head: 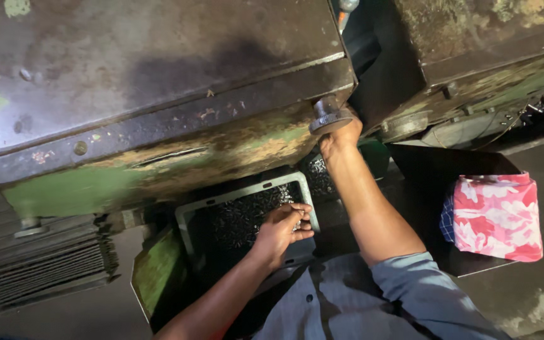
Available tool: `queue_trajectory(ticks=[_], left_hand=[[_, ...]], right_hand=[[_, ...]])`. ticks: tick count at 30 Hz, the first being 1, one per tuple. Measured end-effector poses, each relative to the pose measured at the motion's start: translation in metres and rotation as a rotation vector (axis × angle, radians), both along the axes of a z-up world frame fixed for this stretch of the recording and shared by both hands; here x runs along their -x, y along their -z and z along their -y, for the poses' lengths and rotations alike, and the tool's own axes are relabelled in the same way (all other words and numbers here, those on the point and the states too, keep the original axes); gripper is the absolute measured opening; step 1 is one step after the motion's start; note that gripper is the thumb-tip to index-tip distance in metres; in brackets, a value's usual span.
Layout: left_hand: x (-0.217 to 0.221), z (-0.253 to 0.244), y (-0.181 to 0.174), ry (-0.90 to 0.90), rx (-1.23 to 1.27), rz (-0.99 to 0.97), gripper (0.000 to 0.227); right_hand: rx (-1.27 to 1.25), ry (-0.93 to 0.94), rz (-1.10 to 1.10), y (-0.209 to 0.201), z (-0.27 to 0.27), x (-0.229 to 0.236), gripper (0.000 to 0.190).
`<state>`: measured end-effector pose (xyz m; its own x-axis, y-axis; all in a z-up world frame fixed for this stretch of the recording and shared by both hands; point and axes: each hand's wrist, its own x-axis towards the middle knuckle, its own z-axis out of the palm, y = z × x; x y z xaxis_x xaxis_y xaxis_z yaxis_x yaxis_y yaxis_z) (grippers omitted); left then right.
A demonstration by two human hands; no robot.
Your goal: The person operates a green industrial machine by turning a knob with the right hand while holding a tray of small metal parts with the left hand. The person briefly uses a caliper to measure a part before resuming operation of the machine.
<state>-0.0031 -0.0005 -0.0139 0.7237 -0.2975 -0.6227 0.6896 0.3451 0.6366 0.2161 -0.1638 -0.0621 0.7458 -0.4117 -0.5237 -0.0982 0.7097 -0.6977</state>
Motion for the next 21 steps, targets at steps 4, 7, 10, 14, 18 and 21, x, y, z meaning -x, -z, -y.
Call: queue_trajectory(ticks=[4, 7, 10, 14, 18, 21], left_hand=[[0.0, 0.0, 0.002, -0.012, -0.009, 0.0, 0.023], [0.001, 0.001, 0.003, -0.013, -0.017, 0.0, 0.023], [0.002, 0.001, 0.007, -0.016, -0.011, 0.001, 0.023], [0.002, 0.001, 0.012, -0.014, -0.006, -0.006, 0.023], [0.002, 0.002, 0.017, -0.018, 0.021, -0.014, 0.023], [0.002, 0.001, 0.021, -0.022, 0.029, -0.015, 0.022]], right_hand=[[-0.055, -0.011, 0.11, -0.002, -0.002, -0.001, 0.02], [-0.051, -0.025, 0.106, -0.001, -0.002, -0.002, 0.018], [-0.032, -0.018, 0.116, 0.002, -0.003, -0.003, 0.017], [-0.046, -0.016, 0.132, 0.002, -0.003, -0.002, 0.016], [-0.074, -0.008, 0.111, -0.004, -0.004, -0.004, 0.018], [-0.06, -0.034, 0.172, -0.01, -0.007, -0.003, 0.025]])
